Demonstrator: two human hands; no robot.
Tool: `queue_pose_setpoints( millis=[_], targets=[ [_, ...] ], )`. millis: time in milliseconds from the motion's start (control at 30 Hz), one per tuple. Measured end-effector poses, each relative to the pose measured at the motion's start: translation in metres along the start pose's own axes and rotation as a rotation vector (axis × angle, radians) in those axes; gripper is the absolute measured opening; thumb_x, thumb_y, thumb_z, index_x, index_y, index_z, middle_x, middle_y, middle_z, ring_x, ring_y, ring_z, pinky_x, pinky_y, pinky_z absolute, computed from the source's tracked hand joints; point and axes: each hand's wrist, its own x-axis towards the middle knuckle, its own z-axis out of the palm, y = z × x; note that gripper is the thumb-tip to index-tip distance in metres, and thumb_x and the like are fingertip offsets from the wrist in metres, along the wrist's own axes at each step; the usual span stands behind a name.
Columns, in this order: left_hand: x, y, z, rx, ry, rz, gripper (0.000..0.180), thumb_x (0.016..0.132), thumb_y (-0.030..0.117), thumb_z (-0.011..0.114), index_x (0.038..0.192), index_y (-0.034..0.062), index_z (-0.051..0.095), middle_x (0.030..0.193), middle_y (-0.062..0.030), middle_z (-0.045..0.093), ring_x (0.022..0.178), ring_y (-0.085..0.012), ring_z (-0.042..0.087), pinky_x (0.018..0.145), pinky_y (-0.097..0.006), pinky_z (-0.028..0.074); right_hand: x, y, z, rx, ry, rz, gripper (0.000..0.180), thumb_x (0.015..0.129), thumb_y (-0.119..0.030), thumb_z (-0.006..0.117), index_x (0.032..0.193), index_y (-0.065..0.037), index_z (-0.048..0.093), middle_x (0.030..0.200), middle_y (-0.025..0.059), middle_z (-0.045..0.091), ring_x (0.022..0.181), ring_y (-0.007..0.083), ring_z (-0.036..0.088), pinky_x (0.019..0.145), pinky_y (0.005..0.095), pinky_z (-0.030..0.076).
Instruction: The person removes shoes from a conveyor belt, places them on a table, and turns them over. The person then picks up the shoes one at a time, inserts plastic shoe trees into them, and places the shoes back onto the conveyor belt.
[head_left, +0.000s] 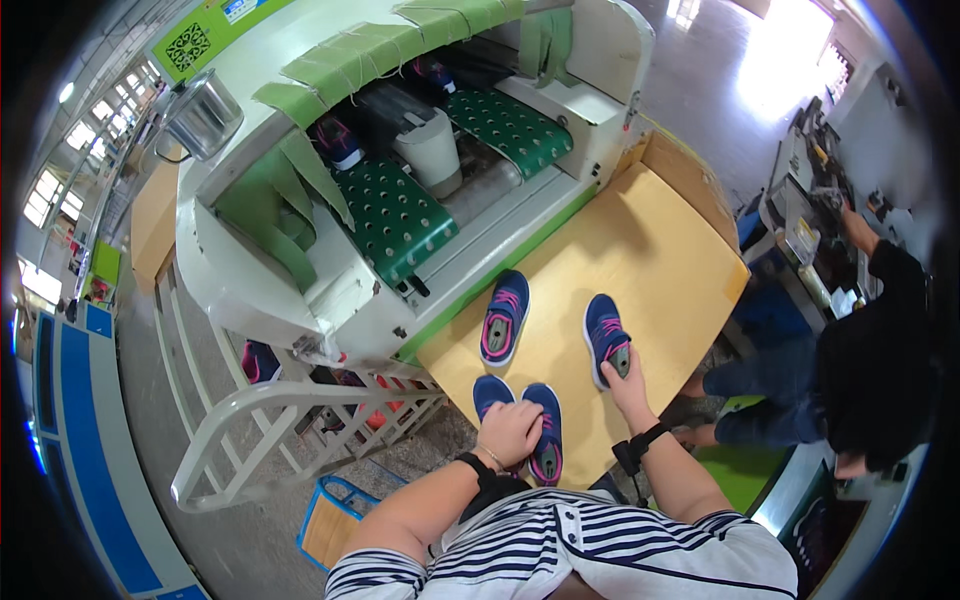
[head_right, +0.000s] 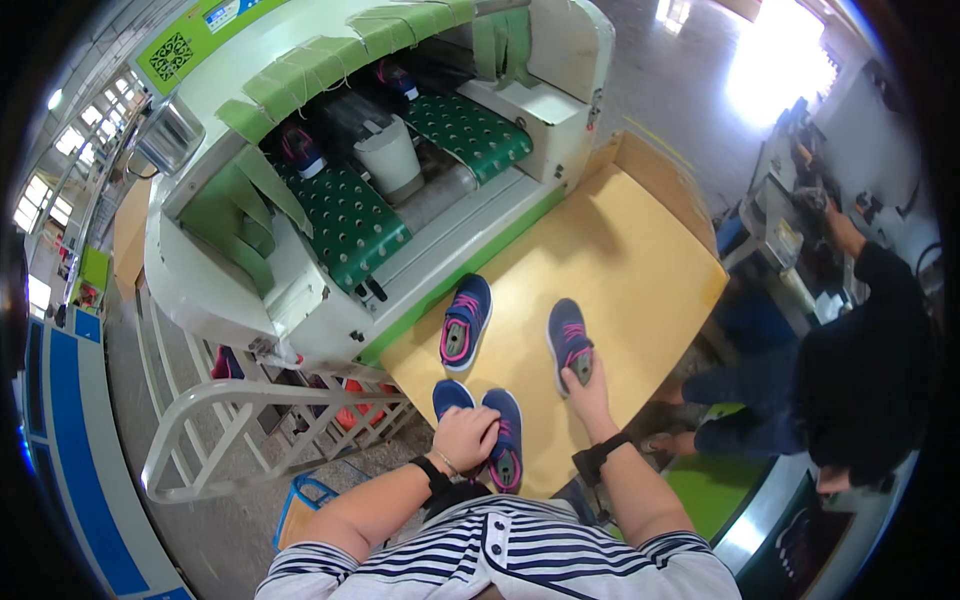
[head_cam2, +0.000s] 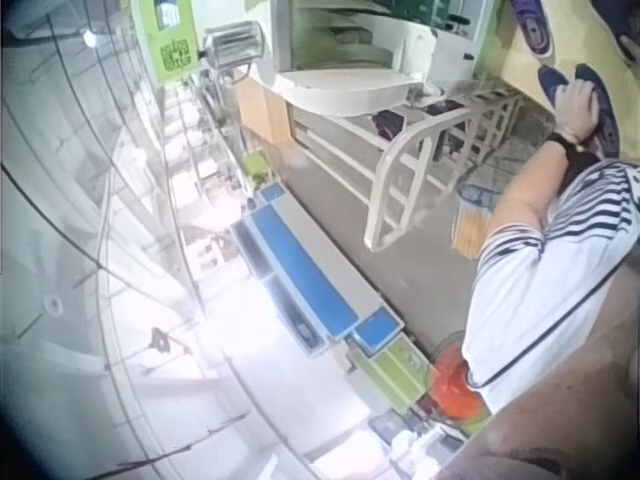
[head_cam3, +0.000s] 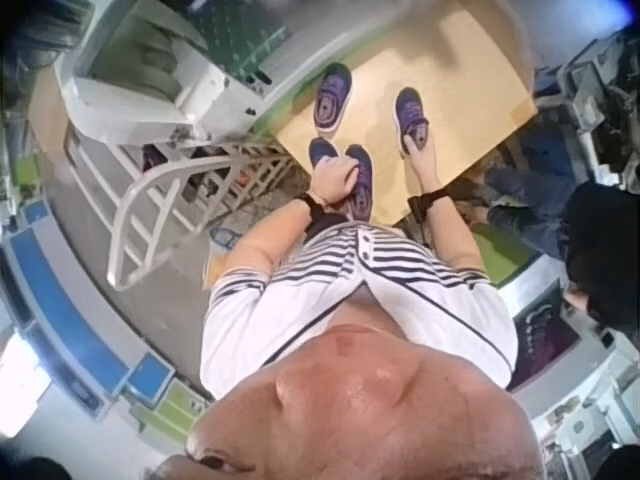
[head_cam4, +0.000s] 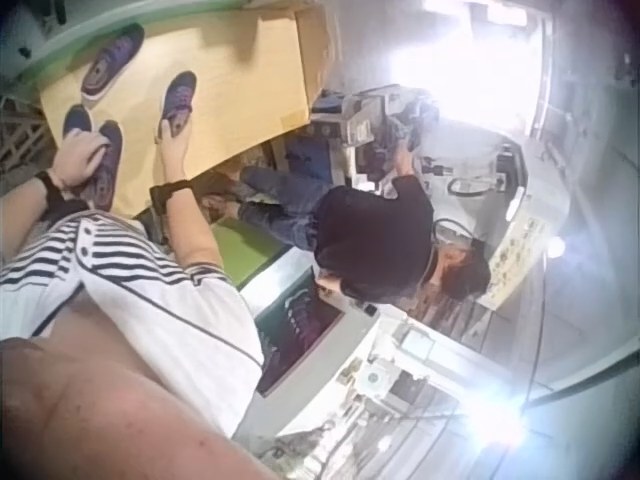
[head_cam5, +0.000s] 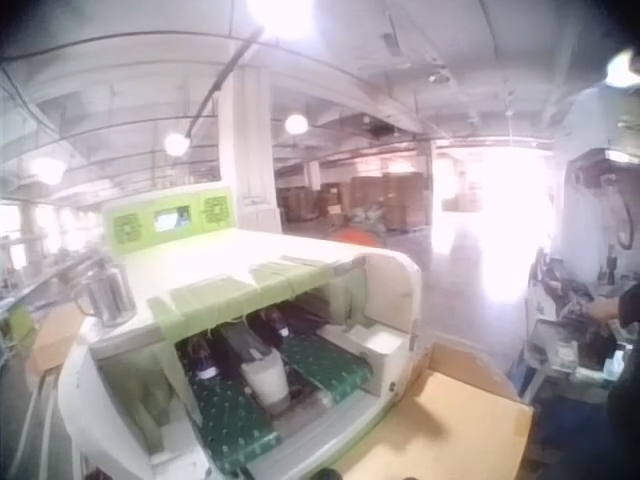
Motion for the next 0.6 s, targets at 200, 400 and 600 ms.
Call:
queue_pose_setpoints(
  millis=[200, 400, 600],
  targets=[
    [0.027, -0.021, 0.007, -0.397, -0.185, -0.287, 0.051, 0.096, 0.042, 0.06, 0.126, 0.0006, 0.055, 0.113, -0.0215, 0.066, 0.107, -0.0412, 0.059, 0.086, -0.045, 0.047, -0.069, -0.085, 0.0, 0.711, -0.224, 0.266, 0.049, 0.098, -0.019, 0.064, 0.138, 0.004, 0.048, 0.124, 0.0089, 0.062, 0.111, 0.0174, 0.059, 0.098, 0.0304, 0.047],
    [0.071, 0.025, -0.078, -1.629, -0.163, -0.333, 0.076, 0.101, 0.066, 0.028, 0.151, 0.0095, 0.036, 0.14, -0.0117, 0.056, 0.117, -0.0278, 0.063, 0.091, -0.043, 0.055, -0.104, -0.142, -0.004, 0.34, -0.329, -0.164, 0.067, 0.101, -0.034, 0.059, 0.15, 0.004, 0.034, 0.147, 0.0198, 0.045, 0.139, 0.0278, 0.04, 0.116, 0.0361, 0.03],
    [0.141, -0.003, -0.154, -1.732, 0.213, -0.269, 0.081, 0.097, 0.072, 0.029, 0.144, 0.0085, 0.046, 0.135, -0.0143, 0.059, 0.117, -0.0337, 0.059, 0.088, -0.046, 0.054, -0.145, -0.069, 0.029, -0.335, -0.649, -0.196, 0.11, 0.074, -0.037, 0.084, 0.157, -0.006, 0.02, 0.154, 0.0392, 0.018, 0.139, 0.0523, 0.035, 0.112, 0.0452, 0.039]
  ],
)
